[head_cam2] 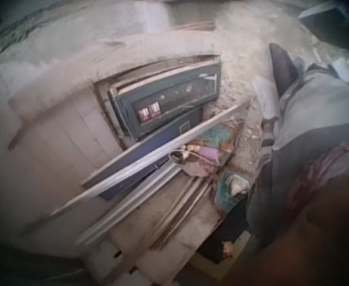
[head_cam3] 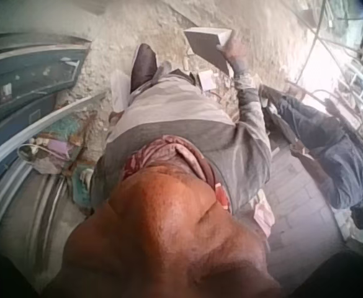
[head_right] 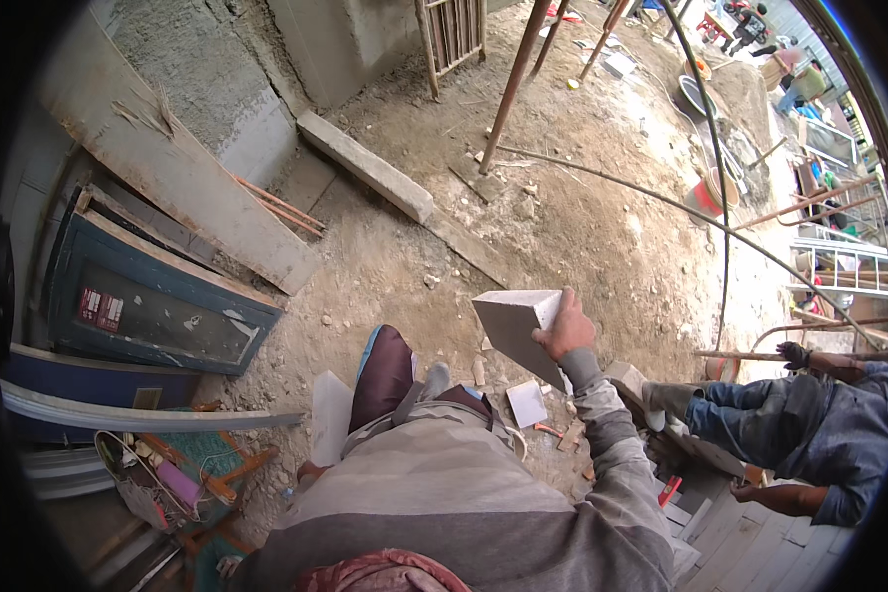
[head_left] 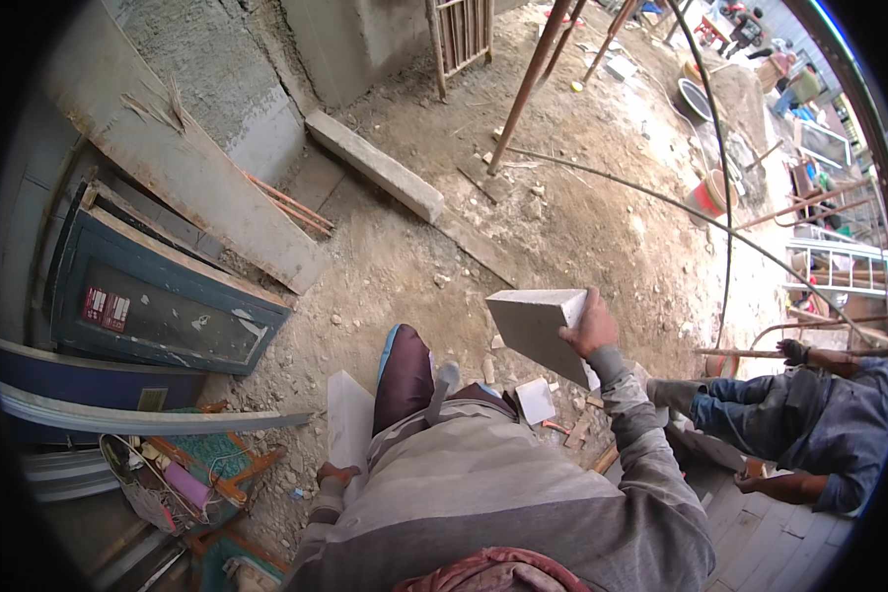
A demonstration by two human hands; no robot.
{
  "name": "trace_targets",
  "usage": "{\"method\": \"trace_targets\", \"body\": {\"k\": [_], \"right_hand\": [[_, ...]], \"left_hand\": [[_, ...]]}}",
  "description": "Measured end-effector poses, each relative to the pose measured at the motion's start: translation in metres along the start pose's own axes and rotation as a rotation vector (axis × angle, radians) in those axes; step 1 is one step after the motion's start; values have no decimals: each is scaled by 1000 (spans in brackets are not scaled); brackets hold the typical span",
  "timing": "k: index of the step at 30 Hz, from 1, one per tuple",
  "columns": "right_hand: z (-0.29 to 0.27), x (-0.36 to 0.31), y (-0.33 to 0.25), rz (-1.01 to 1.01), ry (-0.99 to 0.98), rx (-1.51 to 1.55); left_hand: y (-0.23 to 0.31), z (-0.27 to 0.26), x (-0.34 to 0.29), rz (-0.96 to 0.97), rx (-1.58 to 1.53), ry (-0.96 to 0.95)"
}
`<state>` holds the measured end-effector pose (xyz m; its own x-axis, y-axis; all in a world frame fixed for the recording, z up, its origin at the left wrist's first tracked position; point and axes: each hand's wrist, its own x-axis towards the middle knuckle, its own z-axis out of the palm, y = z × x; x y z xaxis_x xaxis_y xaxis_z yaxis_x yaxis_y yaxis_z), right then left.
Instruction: The person picks up white rectangular tiles and carries them to a work area. They then sit on the ground, use a tape measure to measure the tiles, and arrange them on the floor.
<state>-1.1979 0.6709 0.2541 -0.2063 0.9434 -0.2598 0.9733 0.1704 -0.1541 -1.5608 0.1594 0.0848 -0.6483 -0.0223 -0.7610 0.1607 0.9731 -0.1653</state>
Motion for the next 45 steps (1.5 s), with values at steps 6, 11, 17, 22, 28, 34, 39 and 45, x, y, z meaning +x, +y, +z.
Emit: {"method": "trace_targets", "body": {"k": [6, 11, 17, 22, 28, 34, 39, 45], "right_hand": [[-39, 169, -74, -33, 15, -53], [-57, 315, -121, -136, 68, -34], [-105, 432, -206, -87, 51, -15], [-131, 538, -260, -144, 118, -4], [-118, 680, -296, -200, 103, -5], [-85, 823, -306, -181, 48, 30], [-63, 889, -322, -70, -97, 117], [-74, 963, -299, 121, -121, 192]], "left_hand": [[109, -38, 82, 30, -7, -7], [224, -132, 139, 137, 65, 32], [341, -246, 155, 250, 223, 109], [399, -324, 159, 356, 292, 218], [481, -406, 158, 429, 293, 283], [599, -462, 162, 416, 239, 250], [667, -489, 163, 364, 240, 172], [756, -529, 172, 312, 301, 101]]}}
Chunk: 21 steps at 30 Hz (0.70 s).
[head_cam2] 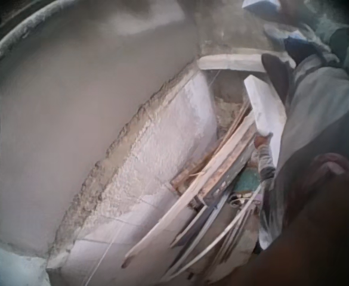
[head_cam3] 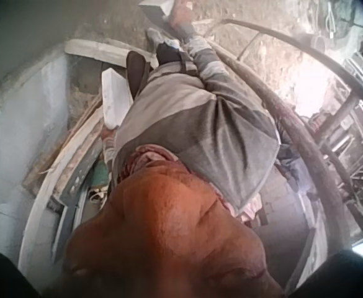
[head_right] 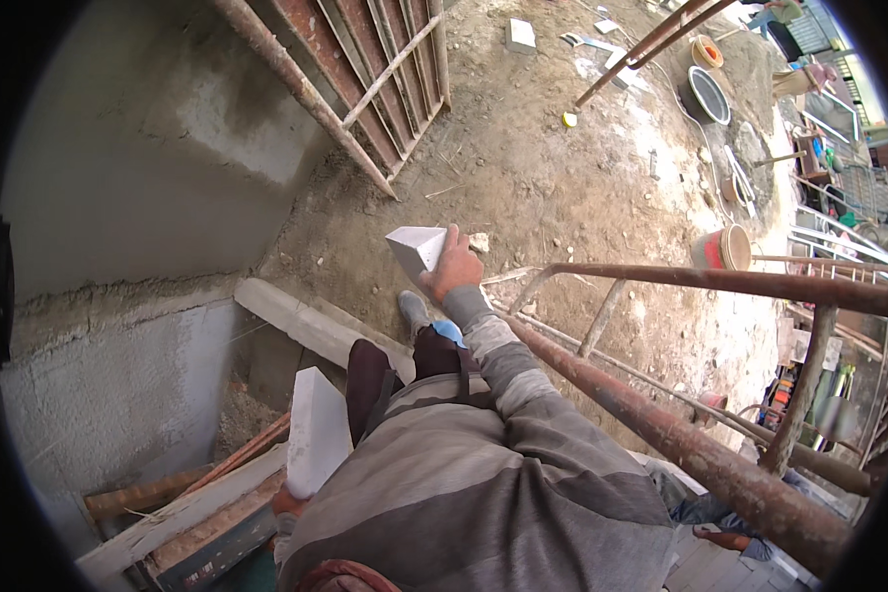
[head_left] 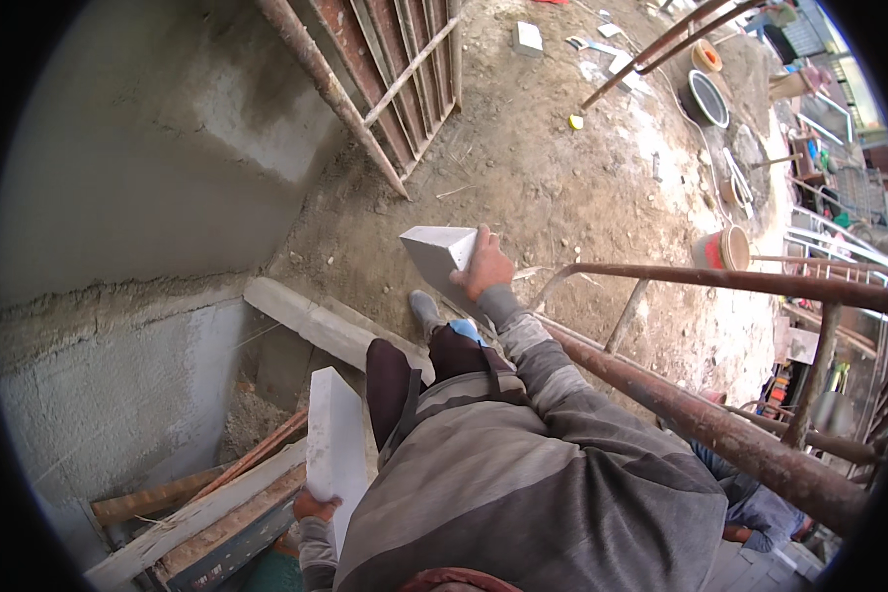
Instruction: The person picks up white rectangular tiles and carries them to a work area. They then sit on the ground, use a tape measure to measure the tiles, and arrange them on the floor.
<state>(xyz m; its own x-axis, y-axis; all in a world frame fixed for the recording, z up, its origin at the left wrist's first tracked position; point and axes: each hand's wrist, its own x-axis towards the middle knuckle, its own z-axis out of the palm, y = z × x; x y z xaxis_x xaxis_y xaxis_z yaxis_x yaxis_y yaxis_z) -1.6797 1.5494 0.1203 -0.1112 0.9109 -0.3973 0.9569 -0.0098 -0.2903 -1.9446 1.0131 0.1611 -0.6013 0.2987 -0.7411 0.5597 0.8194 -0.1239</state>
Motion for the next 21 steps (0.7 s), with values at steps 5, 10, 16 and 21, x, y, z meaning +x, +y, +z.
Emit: {"method": "trace_targets", "body": {"k": [5, 10, 16, 21], "right_hand": [[-35, 55, 26, 62, 73, 8], [-75, 107, 49, 226, 126, 27], [-106, 162, 95, 401, 123, 39], [-133, 215, 135, 450, 227, 58]], "left_hand": [[54, -22, 41, 67, -108, 76], [112, -27, 100, 162, 40, 82], [216, -47, 189, 231, 187, 31], [335, -90, 249, 289, 199, -10]]}}
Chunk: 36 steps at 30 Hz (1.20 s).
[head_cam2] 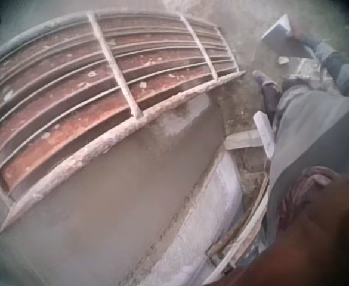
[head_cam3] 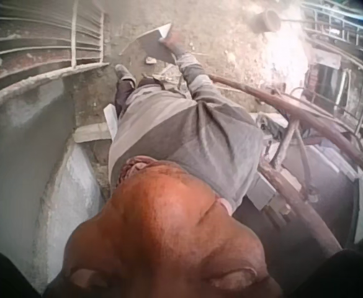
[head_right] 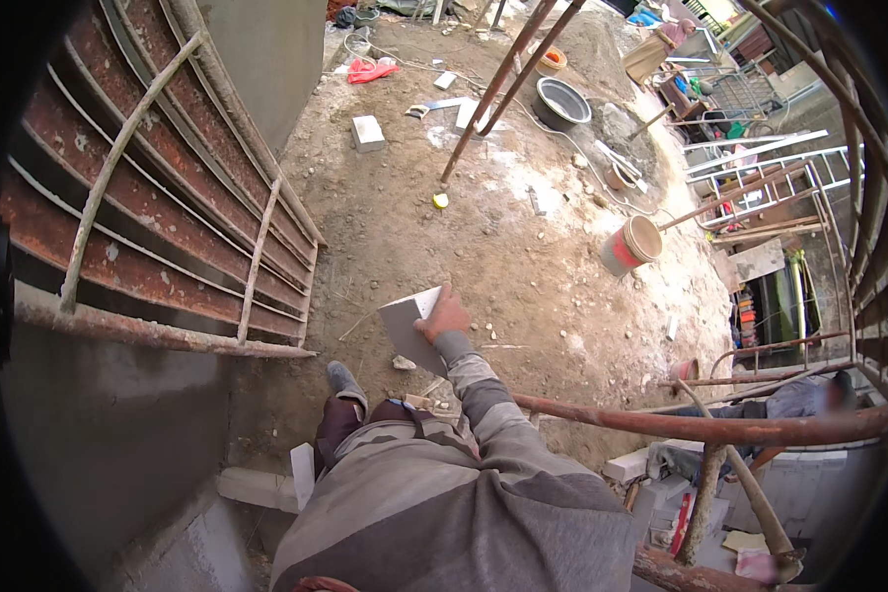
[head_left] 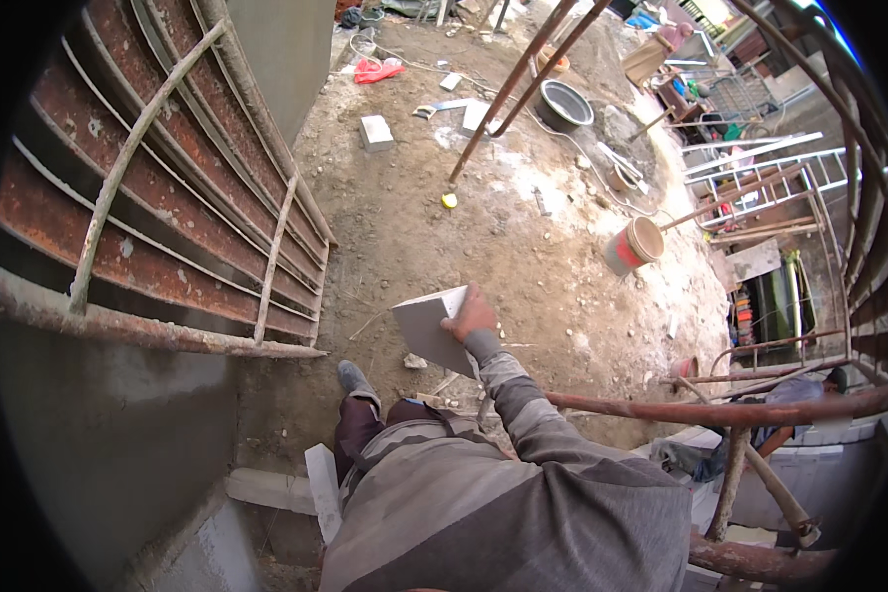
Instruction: The person picks up white rectangular tiles and carries them to a work area. They then sit on the ground, use a tape measure to measure the tiles, and arrange them on the floor.
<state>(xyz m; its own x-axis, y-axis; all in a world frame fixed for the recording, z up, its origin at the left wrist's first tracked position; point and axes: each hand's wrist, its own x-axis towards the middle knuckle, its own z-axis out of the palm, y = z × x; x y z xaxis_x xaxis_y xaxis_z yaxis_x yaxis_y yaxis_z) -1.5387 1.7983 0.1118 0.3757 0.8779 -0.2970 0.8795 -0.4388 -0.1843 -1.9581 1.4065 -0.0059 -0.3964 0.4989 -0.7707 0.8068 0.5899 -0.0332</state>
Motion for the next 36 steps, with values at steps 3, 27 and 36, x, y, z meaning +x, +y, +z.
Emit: {"method": "trace_targets", "body": {"k": [3, 27, 36], "right_hand": [[-27, 35, 2, 34, -38, -51], [-104, 392, -45, -75, -186, -87], [-105, 574, -90, -97, -173, -88]], "left_hand": [[45, -41, 39, 21, 5, -10], [297, -137, 73, -287, -90, -98], [417, -138, 160, -310, -92, -168]]}}
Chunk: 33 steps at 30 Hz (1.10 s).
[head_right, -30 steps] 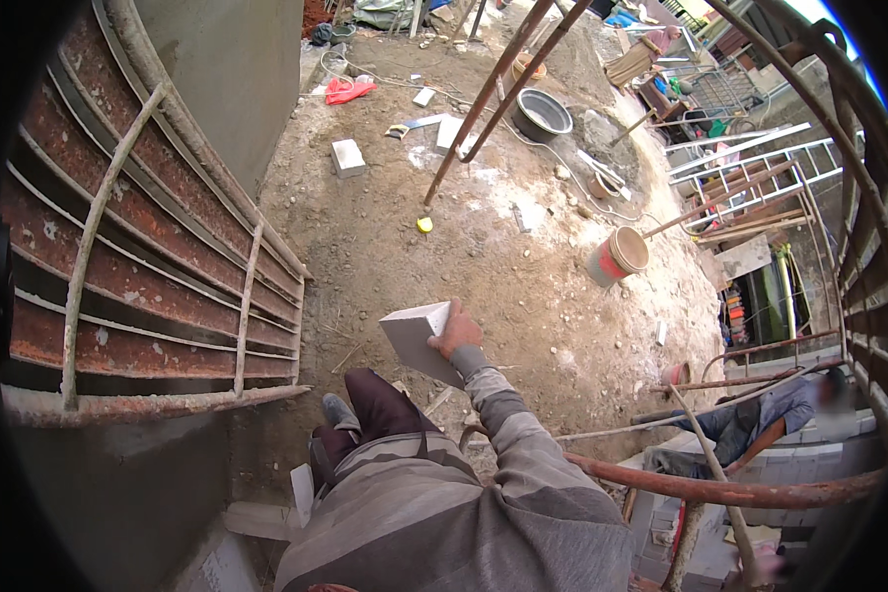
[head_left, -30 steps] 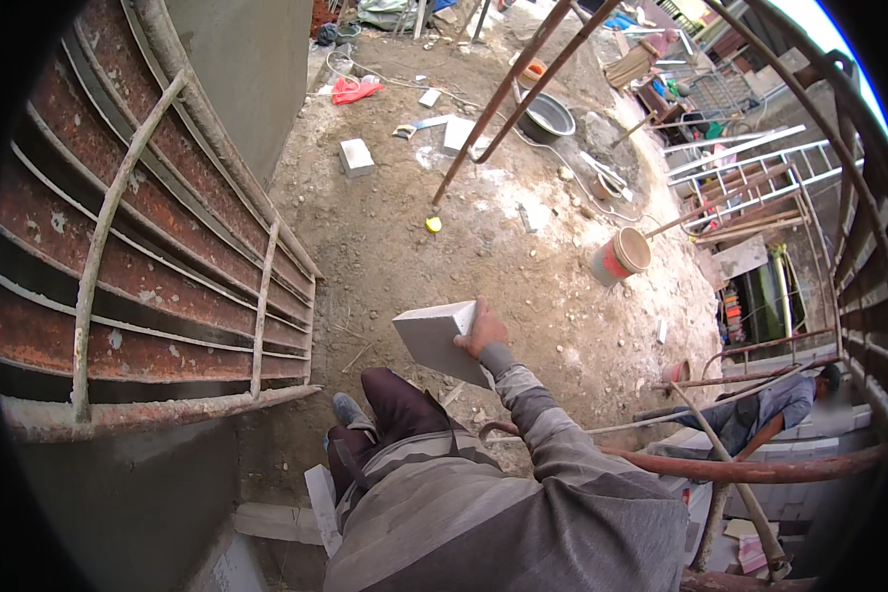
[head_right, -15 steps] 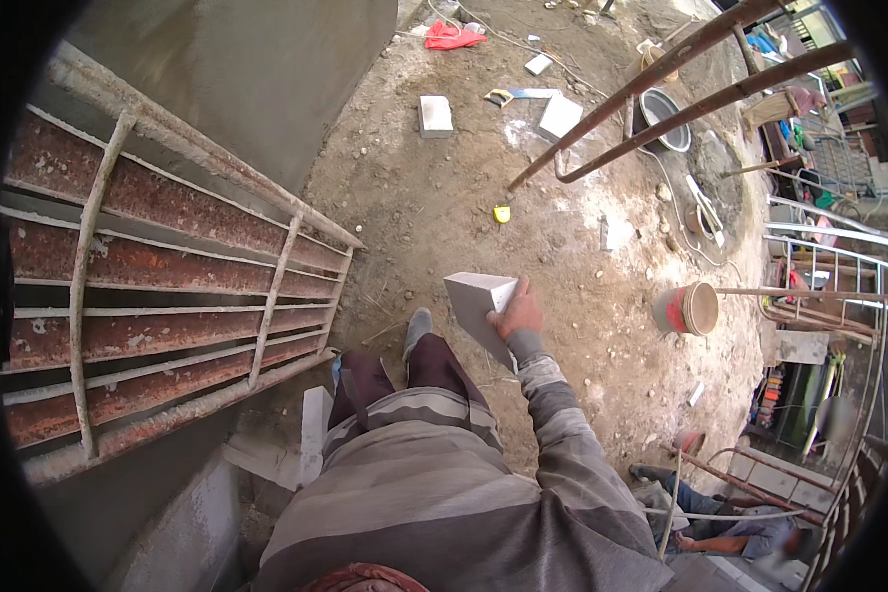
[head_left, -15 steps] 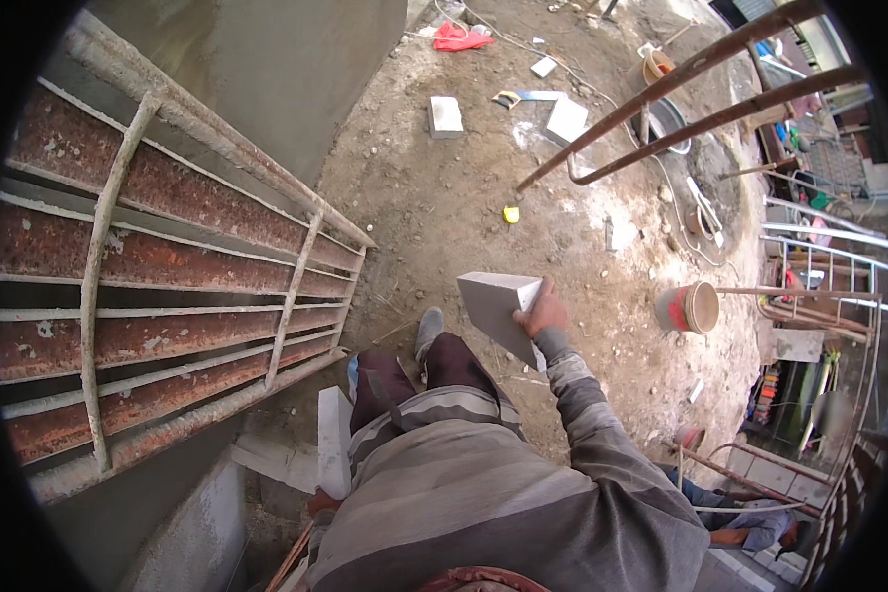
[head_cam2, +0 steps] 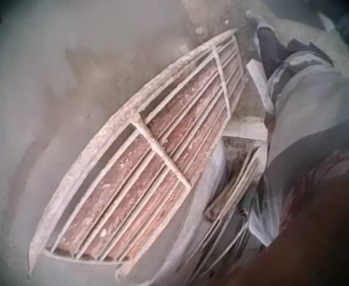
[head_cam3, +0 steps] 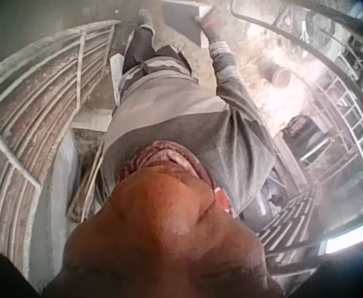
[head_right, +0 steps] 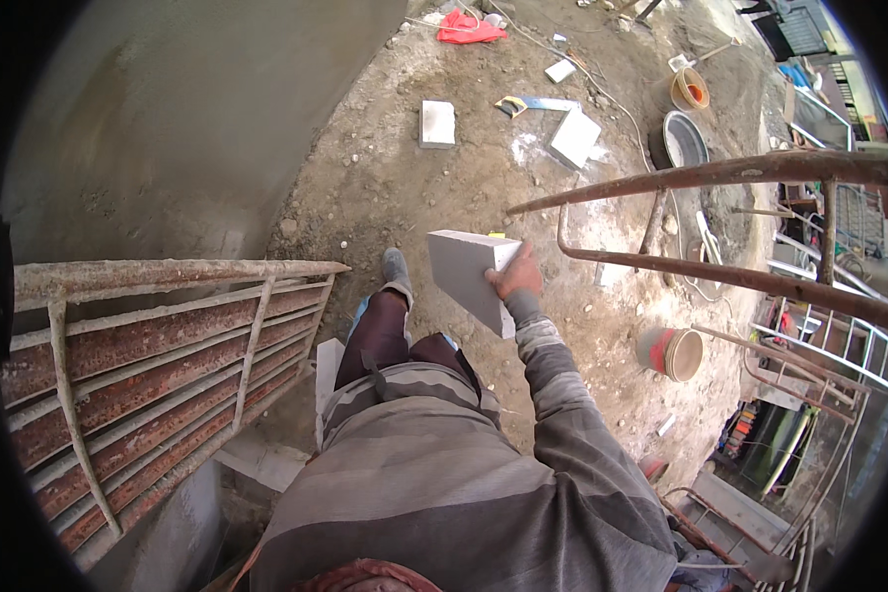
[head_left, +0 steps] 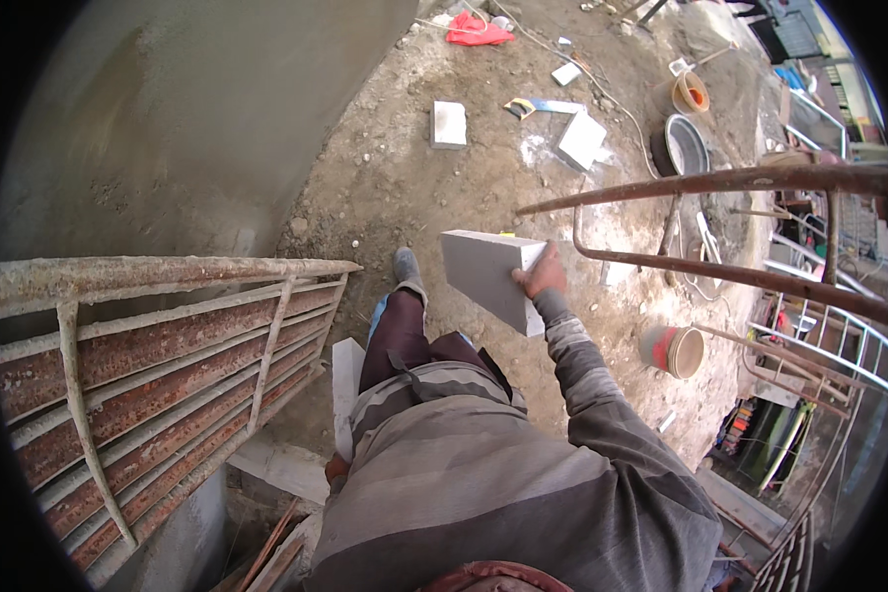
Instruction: The person picks up white rectangular tiles and carries them to a work area. They then sit on the ground, use a tape measure to measure the tiles, and arrange them on the floor.
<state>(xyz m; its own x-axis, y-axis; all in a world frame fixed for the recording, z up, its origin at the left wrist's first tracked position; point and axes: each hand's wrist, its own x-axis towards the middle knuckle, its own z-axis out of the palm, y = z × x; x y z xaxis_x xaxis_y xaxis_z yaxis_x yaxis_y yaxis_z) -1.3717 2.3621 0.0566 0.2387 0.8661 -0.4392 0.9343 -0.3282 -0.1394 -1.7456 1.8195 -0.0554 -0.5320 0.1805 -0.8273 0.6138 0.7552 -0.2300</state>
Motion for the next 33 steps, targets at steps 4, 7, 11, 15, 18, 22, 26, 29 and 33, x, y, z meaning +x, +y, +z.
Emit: {"method": "trace_targets", "body": {"k": [4, 7, 11, 15, 18, 22, 26, 29, 33], "right_hand": [[-24, 74, -13, 20, 46, 12], [-29, 124, -10, -51, 157, 3], [-70, 190, -49, 31, 108, 5], [-79, 260, -44, 116, 97, -5], [-62, 322, -23, 118, 155, -65], [-69, 374, -37, 202, 51, -35], [-58, 427, -27, 188, 6, -44], [-47, 458, -15, 190, -17, -86], [-52, 492, -17, 155, -11, -117]], "left_hand": [[70, -32, 28, 40, 36, 12], [135, -89, 13, 52, 8, -25], [211, -154, -4, 15, -40, -24], [272, -185, 5, -71, -52, 52], [321, -202, 23, -114, -251, 83], [415, -288, 18, 16, -94, 36], [507, -351, 61, -12, -49, -29], [570, -373, 127, 82, 5, -17], [672, -432, 203, 165, 48, 49]]}}
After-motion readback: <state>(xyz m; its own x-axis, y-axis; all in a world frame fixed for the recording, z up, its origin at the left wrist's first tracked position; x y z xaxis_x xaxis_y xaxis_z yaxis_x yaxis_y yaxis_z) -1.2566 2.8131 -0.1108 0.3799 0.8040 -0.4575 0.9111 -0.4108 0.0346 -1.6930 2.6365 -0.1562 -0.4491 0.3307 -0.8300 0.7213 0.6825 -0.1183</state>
